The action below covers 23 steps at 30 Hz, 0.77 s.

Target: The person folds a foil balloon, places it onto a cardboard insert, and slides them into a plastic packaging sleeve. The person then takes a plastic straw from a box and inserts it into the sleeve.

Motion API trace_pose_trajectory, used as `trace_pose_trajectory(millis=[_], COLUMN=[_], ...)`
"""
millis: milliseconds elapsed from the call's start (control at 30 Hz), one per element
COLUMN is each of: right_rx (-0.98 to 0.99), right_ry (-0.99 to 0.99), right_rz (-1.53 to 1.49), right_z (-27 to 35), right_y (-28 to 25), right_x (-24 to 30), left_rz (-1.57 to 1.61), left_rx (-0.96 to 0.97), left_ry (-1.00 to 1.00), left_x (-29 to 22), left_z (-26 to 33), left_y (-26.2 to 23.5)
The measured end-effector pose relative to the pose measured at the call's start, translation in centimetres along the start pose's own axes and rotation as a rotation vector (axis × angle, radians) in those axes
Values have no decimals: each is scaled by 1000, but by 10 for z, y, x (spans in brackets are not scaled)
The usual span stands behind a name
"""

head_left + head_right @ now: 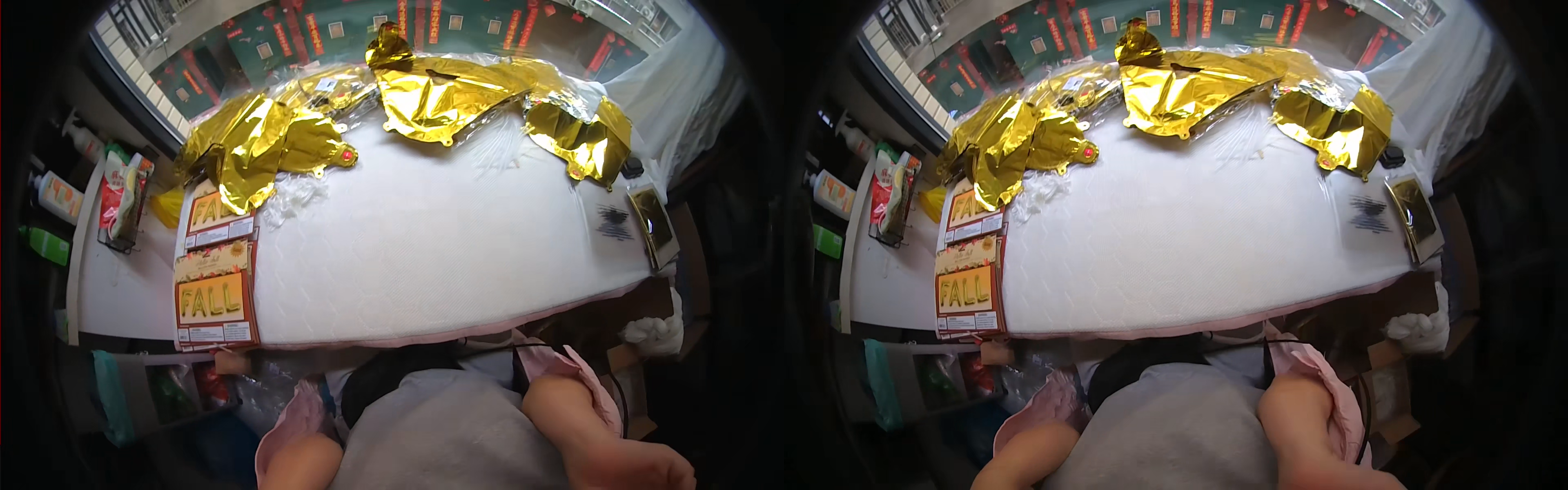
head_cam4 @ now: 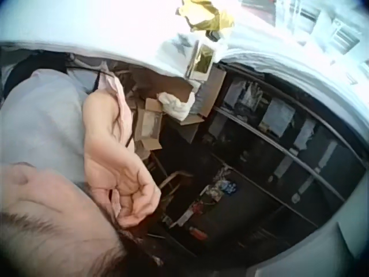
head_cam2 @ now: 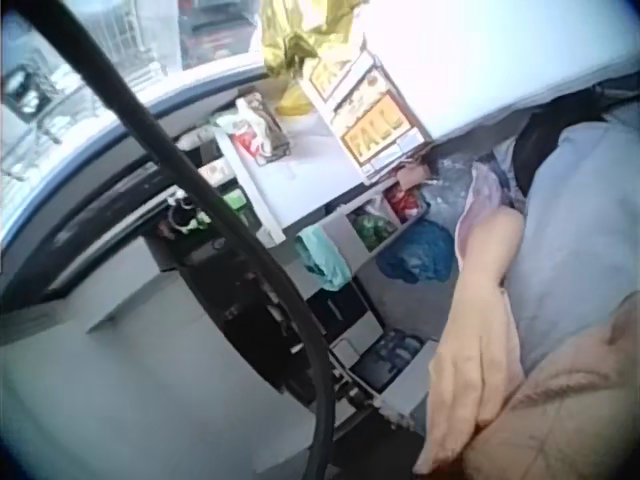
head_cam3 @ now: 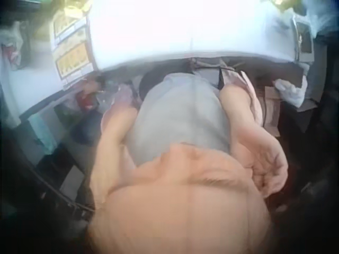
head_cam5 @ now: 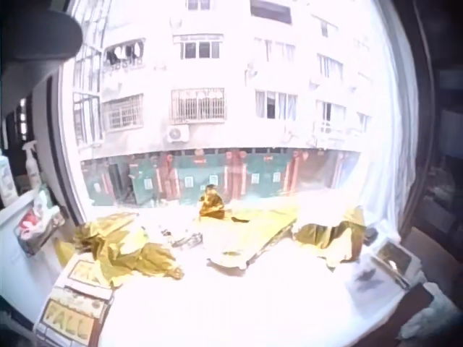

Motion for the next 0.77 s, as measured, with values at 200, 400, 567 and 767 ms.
trace_pose_trajectory(millis=[200, 400, 567, 767], right_rx=[-220, -186, 309, 730], right_ry=[1349, 795, 746, 1010], right_rz=[-481, -928, -1398, -1356], right_z=[51, 18, 5, 59], right_y=[45, 33, 6, 9], right_x=[-82, -100, -93, -122], left_rz=[-51, 276, 378, -224], left_rx=[345, 375, 266, -619], left_ry=[-127, -203, -215, -757], left_x=[7, 59, 57, 57], left_z=[4, -14, 19, -29], left_y=[-55, -79, -141, -127])
Point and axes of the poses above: each hand's wrist, its own z-axis away from the middle knuckle, its own y-axis out of the palm, x = y × z, the point moved 4 cm from there along -z, towards the middle knuckle, and after that the axes turned 9 degrees about -x, right-handed, at the moved point
